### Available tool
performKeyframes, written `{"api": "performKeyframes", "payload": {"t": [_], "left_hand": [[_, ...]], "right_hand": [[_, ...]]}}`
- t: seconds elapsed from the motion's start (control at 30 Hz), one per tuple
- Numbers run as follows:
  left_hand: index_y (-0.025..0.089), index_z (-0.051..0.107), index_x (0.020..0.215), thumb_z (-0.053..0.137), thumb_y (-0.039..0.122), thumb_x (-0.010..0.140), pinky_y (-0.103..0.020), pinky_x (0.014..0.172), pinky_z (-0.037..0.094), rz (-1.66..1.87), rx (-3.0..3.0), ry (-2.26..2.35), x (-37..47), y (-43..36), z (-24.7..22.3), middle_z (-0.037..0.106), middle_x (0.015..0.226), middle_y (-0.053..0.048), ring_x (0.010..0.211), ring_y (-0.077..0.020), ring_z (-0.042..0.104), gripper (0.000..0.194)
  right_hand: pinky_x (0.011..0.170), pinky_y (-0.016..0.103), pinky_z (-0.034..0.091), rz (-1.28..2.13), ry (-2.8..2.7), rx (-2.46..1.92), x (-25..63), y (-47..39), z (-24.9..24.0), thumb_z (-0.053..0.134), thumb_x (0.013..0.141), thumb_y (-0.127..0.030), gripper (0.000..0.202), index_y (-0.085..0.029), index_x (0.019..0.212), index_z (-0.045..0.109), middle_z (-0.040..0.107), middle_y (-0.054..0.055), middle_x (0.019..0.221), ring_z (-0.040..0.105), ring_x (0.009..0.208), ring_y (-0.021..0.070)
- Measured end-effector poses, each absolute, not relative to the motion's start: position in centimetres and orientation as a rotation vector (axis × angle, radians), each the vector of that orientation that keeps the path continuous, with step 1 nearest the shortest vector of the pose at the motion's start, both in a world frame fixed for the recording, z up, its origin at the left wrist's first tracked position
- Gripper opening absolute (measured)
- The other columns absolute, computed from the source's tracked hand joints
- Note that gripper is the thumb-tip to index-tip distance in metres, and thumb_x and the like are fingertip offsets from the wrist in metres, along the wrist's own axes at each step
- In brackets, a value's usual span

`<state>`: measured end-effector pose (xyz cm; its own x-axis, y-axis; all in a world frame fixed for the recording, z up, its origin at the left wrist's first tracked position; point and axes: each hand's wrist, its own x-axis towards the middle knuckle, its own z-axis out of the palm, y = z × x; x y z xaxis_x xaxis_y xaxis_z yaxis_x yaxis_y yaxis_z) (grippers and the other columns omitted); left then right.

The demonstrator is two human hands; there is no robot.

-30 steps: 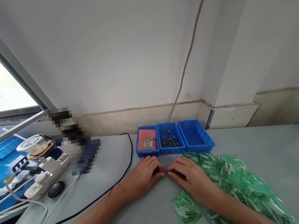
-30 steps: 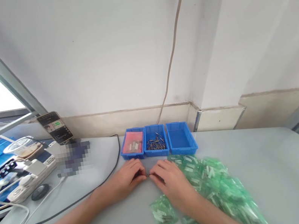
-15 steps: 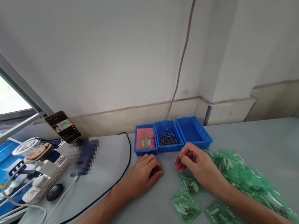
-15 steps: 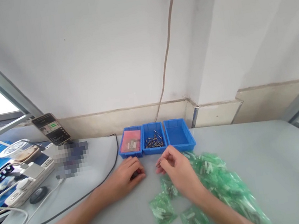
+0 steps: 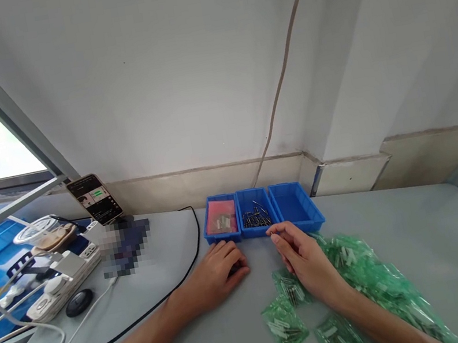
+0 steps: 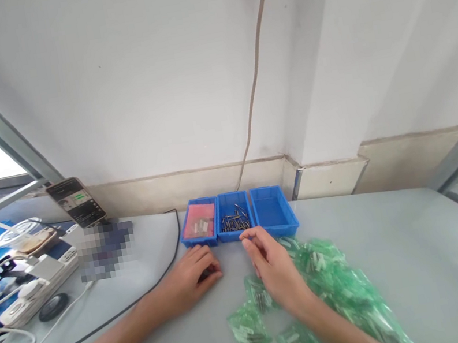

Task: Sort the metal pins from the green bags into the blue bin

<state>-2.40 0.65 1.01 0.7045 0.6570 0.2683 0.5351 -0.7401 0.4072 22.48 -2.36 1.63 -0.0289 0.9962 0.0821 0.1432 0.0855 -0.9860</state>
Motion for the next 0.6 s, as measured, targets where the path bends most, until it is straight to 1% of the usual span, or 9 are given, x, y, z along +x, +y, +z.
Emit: {"api": "performKeyframes", "payload": {"t": [0.2,0.4,0.5,0.6], "left_hand": [[0.021,0.059,0.102,0.060,0.029,0.109,-0.034,0.086,0.042,0.596,2.653,0.966,-2.41,0.61,0.88,0.062,0.103,-0.004,0.095,-0.0213,0.054,0.010],[0.021,0.059,0.103,0.060,0.028,0.109,-0.034,0.086,0.042,0.593,2.656,0.973,-2.34,0.53,1.13,0.063,0.103,-0.004,0.096,-0.0216,0.054,0.010],[0.021,0.059,0.103,0.060,0.028,0.108,-0.034,0.086,0.042,0.600,2.659,0.973,-2.31,0.50,1.21,0.063,0.103,-0.004,0.096,-0.0213,0.055,0.009],[0.021,0.059,0.102,0.060,0.028,0.108,-0.034,0.086,0.042,0.601,2.657,0.975,-2.32,0.49,1.21,0.063,0.103,-0.004,0.096,-0.0212,0.055,0.009]], "right_hand": [[0.050,0.027,0.033,1.078,-1.363,-1.247,22.58,-2.30,1.39,0.052,0.103,-0.063,0.044,-0.024,0.118,0.064,0.043,-0.006,0.068,0.040,0.056,0.0150],[0.052,0.028,0.034,1.067,-1.363,-1.279,22.70,-2.20,1.17,0.052,0.103,-0.063,0.047,-0.023,0.123,0.067,0.044,-0.004,0.071,0.040,0.057,0.0149],[0.052,0.028,0.035,1.100,-1.364,-1.265,22.66,-2.27,1.36,0.051,0.103,-0.062,0.049,-0.022,0.127,0.067,0.047,-0.003,0.075,0.042,0.057,0.0145],[0.052,0.028,0.037,1.127,-1.382,-1.243,22.59,-2.40,1.51,0.050,0.104,-0.059,0.048,-0.023,0.131,0.066,0.054,0.000,0.085,0.045,0.059,0.0142]]}}
